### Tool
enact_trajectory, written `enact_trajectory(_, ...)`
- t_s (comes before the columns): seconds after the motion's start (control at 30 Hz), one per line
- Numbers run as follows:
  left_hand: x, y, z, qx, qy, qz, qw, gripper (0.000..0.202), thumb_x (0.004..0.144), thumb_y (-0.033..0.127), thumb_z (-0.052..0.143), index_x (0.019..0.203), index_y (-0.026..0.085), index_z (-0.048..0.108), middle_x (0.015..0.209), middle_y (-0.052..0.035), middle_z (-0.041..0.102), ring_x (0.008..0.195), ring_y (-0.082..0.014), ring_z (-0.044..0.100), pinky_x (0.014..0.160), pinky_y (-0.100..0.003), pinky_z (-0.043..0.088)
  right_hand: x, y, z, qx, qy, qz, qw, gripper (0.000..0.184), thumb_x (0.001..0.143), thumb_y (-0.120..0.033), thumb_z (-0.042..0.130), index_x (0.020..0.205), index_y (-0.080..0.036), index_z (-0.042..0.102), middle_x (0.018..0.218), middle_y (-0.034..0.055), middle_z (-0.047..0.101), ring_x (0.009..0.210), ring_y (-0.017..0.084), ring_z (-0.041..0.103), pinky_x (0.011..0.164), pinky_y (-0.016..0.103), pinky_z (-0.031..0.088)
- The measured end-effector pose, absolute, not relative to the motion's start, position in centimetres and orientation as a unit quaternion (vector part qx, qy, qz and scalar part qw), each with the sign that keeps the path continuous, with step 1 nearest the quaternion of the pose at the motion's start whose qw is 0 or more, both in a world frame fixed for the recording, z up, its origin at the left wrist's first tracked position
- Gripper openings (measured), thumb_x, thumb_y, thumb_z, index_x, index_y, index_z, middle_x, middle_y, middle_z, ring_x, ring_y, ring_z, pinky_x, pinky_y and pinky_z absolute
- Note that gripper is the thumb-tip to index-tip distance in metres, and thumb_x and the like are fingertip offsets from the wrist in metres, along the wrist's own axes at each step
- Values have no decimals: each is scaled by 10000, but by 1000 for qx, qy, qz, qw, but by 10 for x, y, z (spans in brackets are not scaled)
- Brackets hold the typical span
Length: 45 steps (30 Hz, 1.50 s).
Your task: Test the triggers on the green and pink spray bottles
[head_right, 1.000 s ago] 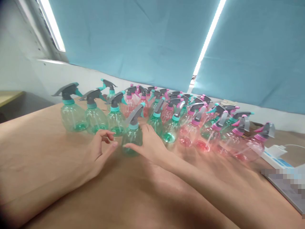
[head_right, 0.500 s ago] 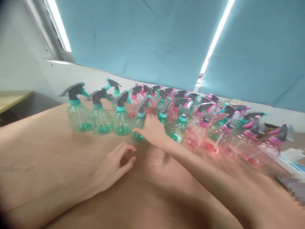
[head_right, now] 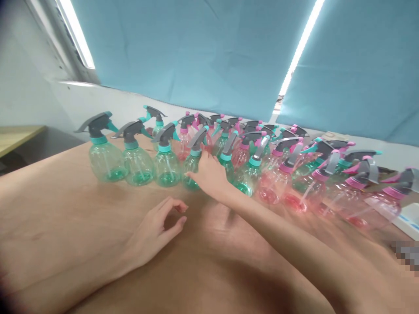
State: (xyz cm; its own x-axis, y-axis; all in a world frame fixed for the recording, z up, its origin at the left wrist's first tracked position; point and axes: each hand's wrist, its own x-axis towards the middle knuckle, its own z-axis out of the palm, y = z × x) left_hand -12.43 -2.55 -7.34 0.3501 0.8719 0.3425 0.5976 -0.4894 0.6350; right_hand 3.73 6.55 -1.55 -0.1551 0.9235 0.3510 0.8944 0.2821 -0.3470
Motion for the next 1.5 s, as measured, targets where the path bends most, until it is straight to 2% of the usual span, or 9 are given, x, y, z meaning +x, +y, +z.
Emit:
enact_trajectory(0.3,-126,-26,-71,785,473,332,223,92,876,177,499,947,221,538,945,-15,632,883,-200,632,788,-348,503,41,59,-15,-583,-764,52,271,636,787,-402,731,1286,-87,493,1200,224,638,1094,377,624,828,471,504)
enact_trajectory(0.4,-127,-26,-70,786,469,336,224,87,890,185,491,952,225,535,941,-13,639,899,-199,634,787,-348,503,54,46,-11,-546,-768,68,328,608,820,-402,699,1335,-154,490,1302,156,611,1152,318,607,893,436,501)
enact_trajectory(0.5,-128,-27,-68,789,465,337,220,73,902,201,490,952,231,534,941,-13,649,911,-204,636,777,-347,509,77,30,-4,-536,-745,77,390,358,854,-388,651,1161,-206,642,1122,91,713,949,279,694,836,428,523)
enact_trajectory(0.63,-128,-30,-67,802,449,338,204,74,914,222,483,965,249,531,940,-1,649,881,-198,637,722,-322,511,114,18,-4,-584,-706,78,393,280,855,-414,630,1041,-216,698,993,63,749,743,236,711,706,375,533)
enact_trajectory(0.93,-128,-30,-70,806,404,382,203,90,934,206,479,984,266,524,923,27,644,761,-145,641,703,-294,512,127,34,-23,-637,-675,68,367,586,861,-487,596,1334,-145,554,785,76,749,787,305,716,798,448,507)
enact_trajectory(1.07,-128,-35,-68,804,384,405,205,112,925,174,486,980,263,524,898,23,646,723,-138,632,669,-280,510,114,48,-20,-637,-648,146,391,725,834,-539,607,1419,-137,459,1155,165,697,602,233,697,690,427,549)
enact_trajectory(1.17,-126,-40,-66,814,345,420,204,166,909,127,483,994,265,521,854,21,634,705,-136,622,659,-274,510,109,58,-22,-625,-638,157,423,755,812,-588,613,1407,-145,471,1346,194,579,743,263,715,681,419,563)
enact_trajectory(1.27,-124,-44,-66,827,305,423,209,216,898,87,471,1013,266,513,836,14,620,702,-135,611,648,-269,506,108,64,-25,-627,-628,158,433,753,800,-592,623,1372,-120,494,1304,194,607,882,296,702,638,386,568)
enact_trajectory(1.5,-119,-51,-56,830,287,427,215,254,884,60,482,1031,264,512,839,12,595,726,-129,598,663,-261,502,109,63,-19,-627,-656,163,387,440,841,-529,588,1073,-161,655,935,94,705,421,160,600,446,328,470)
